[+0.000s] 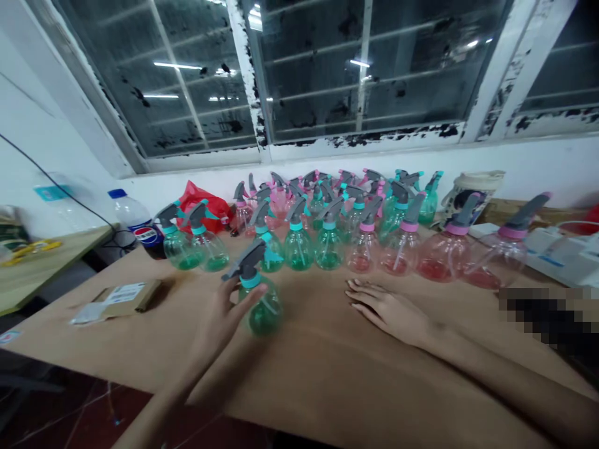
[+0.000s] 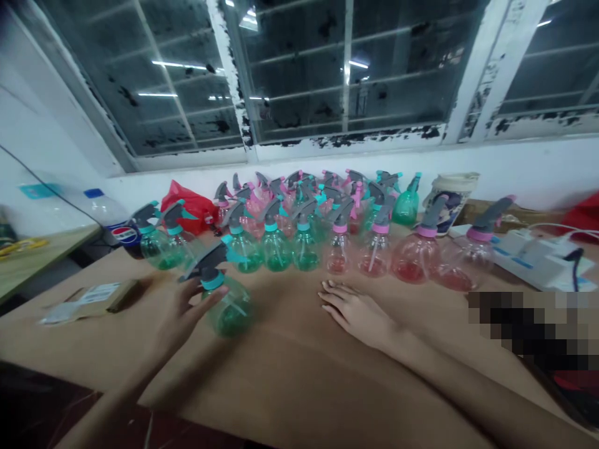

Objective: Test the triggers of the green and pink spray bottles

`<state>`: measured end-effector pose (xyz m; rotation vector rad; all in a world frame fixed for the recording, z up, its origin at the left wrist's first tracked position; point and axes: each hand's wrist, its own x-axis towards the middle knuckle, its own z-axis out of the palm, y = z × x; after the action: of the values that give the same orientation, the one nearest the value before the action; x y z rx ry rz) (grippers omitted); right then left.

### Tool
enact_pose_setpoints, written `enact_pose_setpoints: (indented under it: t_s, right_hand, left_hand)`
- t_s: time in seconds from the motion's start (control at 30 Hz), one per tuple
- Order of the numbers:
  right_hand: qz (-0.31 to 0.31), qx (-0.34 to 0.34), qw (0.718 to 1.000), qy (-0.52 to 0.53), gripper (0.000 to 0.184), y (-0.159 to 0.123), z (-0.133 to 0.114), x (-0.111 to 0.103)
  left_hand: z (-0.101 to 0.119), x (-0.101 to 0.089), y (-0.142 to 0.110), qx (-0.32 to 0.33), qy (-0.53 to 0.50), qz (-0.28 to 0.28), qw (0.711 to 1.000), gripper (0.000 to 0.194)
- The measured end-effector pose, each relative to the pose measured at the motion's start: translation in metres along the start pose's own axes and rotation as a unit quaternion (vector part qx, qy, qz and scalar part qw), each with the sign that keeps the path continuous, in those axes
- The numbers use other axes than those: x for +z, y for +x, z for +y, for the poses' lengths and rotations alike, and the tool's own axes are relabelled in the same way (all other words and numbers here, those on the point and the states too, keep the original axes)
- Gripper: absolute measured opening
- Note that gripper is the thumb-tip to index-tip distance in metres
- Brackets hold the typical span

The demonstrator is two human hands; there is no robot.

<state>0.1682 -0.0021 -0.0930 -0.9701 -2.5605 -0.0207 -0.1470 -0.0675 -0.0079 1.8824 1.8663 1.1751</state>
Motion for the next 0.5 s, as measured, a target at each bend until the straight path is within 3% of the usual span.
enact_pose_setpoints:
  t_s: [0.2, 0.37, 0.5]
  right_hand:
    - [-0.008, 0.068, 0.997, -0.033, 0.03, 0.031, -0.029, -0.022]
    - [0.037, 0.117, 0.992, 0.019, 0.033, 0.089, -0.064, -0.04]
    - [0.083, 0.135, 0.987, 0.03, 0.045, 0.137, -0.083, -0.035]
  left_hand:
    - [-0.045, -0.032, 0.02, -0.001, 0.067, 0.114, 0.991, 0.039]
    - [-0.059, -0.036, 0.05, 0.01, 0.148, 0.117, 0.982, 0.042]
    - [-0.057, -0.033, 0.068, 0.007, 0.19, 0.116, 0.975, 0.043]
